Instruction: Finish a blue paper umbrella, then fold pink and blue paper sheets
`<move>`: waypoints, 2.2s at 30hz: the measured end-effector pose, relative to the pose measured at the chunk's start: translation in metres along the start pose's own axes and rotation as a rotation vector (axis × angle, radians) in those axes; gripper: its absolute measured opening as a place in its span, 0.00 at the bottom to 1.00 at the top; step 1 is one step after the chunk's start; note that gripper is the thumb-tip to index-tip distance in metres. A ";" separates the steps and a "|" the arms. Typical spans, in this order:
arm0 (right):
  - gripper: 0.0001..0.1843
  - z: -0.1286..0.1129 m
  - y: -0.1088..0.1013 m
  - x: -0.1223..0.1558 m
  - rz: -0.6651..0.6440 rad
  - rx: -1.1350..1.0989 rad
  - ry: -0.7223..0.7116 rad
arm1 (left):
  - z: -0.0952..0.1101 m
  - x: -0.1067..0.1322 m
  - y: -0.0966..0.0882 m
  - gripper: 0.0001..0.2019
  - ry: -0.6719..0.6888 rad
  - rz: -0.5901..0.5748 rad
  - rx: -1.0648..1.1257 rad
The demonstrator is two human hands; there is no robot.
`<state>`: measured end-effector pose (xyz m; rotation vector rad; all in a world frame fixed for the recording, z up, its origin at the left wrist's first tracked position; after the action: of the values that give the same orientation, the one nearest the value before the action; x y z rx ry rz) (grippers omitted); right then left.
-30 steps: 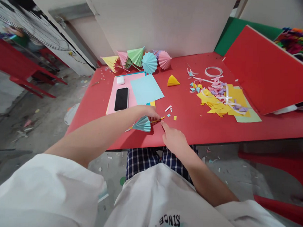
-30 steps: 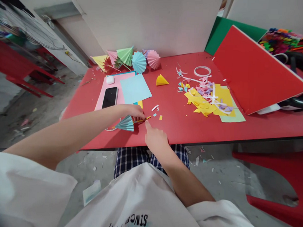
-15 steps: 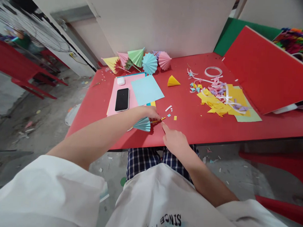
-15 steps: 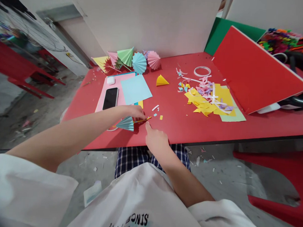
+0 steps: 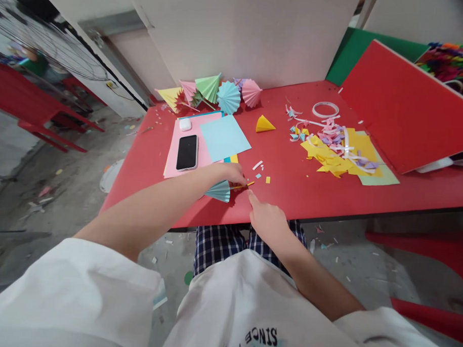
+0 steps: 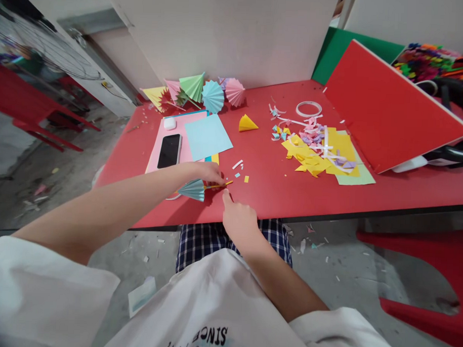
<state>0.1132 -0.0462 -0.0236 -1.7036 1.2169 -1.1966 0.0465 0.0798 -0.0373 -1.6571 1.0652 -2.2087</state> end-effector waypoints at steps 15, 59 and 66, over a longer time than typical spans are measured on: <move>0.29 0.016 -0.010 0.026 0.062 -0.043 0.000 | 0.011 0.010 0.001 0.13 0.087 -0.014 -0.005; 0.08 0.021 -0.125 0.022 0.497 -0.829 -0.436 | 0.073 0.145 -0.042 0.10 0.510 0.799 -0.375; 0.07 0.008 -0.134 0.040 0.653 -0.564 -0.551 | 0.078 0.155 -0.043 0.12 0.523 0.847 -0.405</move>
<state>0.1652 -0.0439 0.1065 -1.6337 1.6376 0.0222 0.0721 -0.0052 0.1178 -0.4719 1.9739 -1.8965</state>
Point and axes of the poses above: each hand's wrist, its own x-axis away from the middle knuckle, its own y-axis out of the palm, z = x × y, the point moved 8 cm from there along -x, towards the middle knuckle, and after that the axes turned 8 degrees about -x, right-handed, at the moved point
